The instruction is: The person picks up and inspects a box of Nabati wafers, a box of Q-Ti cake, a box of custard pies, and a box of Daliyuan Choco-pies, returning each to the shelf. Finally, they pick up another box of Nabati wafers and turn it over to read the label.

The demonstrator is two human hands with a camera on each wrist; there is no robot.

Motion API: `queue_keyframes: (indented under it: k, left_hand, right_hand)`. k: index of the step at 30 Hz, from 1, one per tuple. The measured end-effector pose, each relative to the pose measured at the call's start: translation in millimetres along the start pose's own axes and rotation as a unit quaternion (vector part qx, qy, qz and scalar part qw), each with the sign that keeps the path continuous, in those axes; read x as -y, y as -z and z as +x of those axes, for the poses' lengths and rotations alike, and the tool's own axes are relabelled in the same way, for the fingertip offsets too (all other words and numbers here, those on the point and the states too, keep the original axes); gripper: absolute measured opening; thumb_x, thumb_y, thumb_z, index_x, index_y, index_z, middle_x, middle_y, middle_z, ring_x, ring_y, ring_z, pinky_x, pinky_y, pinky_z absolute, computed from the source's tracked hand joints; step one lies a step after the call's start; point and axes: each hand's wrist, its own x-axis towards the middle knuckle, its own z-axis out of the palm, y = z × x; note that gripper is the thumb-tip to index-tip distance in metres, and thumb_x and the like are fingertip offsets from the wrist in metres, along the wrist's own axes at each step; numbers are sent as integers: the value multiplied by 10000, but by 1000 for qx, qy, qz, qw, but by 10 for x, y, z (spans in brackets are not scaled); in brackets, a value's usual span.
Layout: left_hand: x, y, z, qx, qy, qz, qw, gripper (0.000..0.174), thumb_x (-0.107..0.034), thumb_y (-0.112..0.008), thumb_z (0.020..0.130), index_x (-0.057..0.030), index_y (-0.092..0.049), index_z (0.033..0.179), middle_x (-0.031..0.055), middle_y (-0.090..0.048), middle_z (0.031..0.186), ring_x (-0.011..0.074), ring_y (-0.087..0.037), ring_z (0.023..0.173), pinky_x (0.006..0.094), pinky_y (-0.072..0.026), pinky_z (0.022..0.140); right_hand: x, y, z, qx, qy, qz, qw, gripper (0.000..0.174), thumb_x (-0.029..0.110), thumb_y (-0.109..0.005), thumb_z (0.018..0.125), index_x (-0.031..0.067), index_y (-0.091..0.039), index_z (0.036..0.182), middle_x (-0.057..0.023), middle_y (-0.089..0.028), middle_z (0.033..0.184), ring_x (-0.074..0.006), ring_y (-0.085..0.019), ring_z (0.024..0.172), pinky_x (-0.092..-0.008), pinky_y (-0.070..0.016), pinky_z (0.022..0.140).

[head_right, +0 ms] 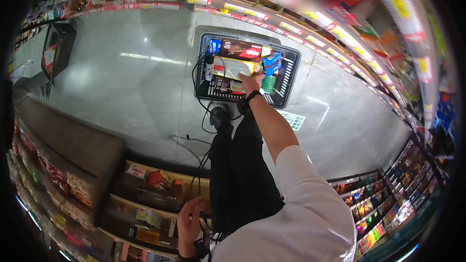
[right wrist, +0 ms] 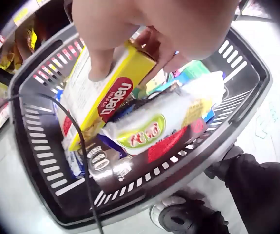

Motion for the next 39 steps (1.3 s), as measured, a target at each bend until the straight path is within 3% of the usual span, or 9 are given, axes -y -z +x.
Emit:
queue_keyframes:
  k: [4, 8, 10, 11, 18, 20, 25, 29, 39]
  left_hand:
    - [-247, 224, -432, 7, -47, 0, 999, 265, -65, -523, 1072, 20, -676, 1272, 123, -769, 1016, 203, -731, 928, 327, -558, 844]
    - [-523, 608, -1075, -17, -146, -28, 989, 255, -69, -567, 1056, 11, -671, 1274, 134, -760, 1000, 228, -727, 881, 337, -560, 815]
    - [-607, 806, -1402, -31, -208, -32, 977, 264, -78, -591, 1047, 5, -661, 1288, 140, -752, 1011, 244, -723, 878, 343, -558, 811]
    - [-628, 900, -1510, -37, -237, -25, 970, 275, -84, -598, 1047, 6, -652, 1301, 138, -748, 1026, 244, -718, 891, 343, -556, 819]
    - [-1144, 1088, -1944, -149, -424, -10, 893, 480, -165, -736, 982, 19, -563, 1390, 151, -705, 1193, 239, -681, 1051, 341, -529, 900]
    - [-1328, 1083, -2008, -70, -469, -68, 878, 458, -161, -772, 952, 20, -589, 1330, 140, -712, 1152, 198, -671, 1017, 327, -528, 882]
    - [-1677, 1094, -2250, 225, -431, -31, 873, 335, -96, -793, 913, 8, -642, 1193, 68, -711, 1032, 99, -632, 977, 277, -526, 878]
    - [-1992, 824, -2653, 208, -561, -80, 797, 373, -80, -773, 916, 23, -626, 1242, 77, -684, 1105, 101, -628, 977, 276, -520, 889]
    - [-2112, 61, -3492, 258, -583, -104, 763, 428, -136, -724, 974, 11, -577, 1348, 109, -677, 1167, 139, -664, 1033, 288, -523, 923]
  right_hand:
    - [313, 501, -436, 21, 148, -78, 986, 746, 375, -932, 729, -10, -539, 1233, -208, -729, 1104, -393, -716, 1037, -459, -558, 918]
    - [977, 1506, -1367, 97, 169, -60, 979, 795, 377, -931, 722, 32, -590, 1353, -194, -748, 1187, -362, -719, 1098, -436, -557, 963]
    - [1165, 2009, -1838, 147, 193, -33, 970, 780, 334, -922, 760, 7, -578, 1379, -174, -753, 1208, -297, -730, 1111, -389, -561, 970]
    - [1705, 2543, -2537, 173, 189, 12, 966, 713, 284, -915, 795, -11, -588, 1355, -125, -762, 1176, -225, -731, 1076, -350, -564, 949]
    - [2401, 4358, -4579, 360, 334, 123, 863, 637, 150, -879, 884, -14, -585, 1424, -68, -719, 1232, -141, -678, 1088, -322, -545, 977]
    - [2438, 4760, -5023, 362, 358, 144, 849, 648, 117, -865, 881, -10, -581, 1448, -68, -702, 1276, -148, -651, 1161, -333, -500, 1052]
    - [2226, 5453, -5666, 247, 424, 281, 825, 608, 106, -812, 924, -9, -569, 1469, -66, -696, 1287, -130, -632, 1159, -318, -507, 1014]
    - [1834, 5899, -5991, 158, 482, 353, 786, 525, 142, -679, 1019, -15, -531, 1498, -75, -702, 1254, -125, -643, 1092, -308, -525, 945]
    - [564, 6629, -6617, 125, 481, 437, 749, 565, 109, -584, 1049, -45, -425, 1569, -154, -734, 1152, -157, -701, 898, -311, -580, 780]
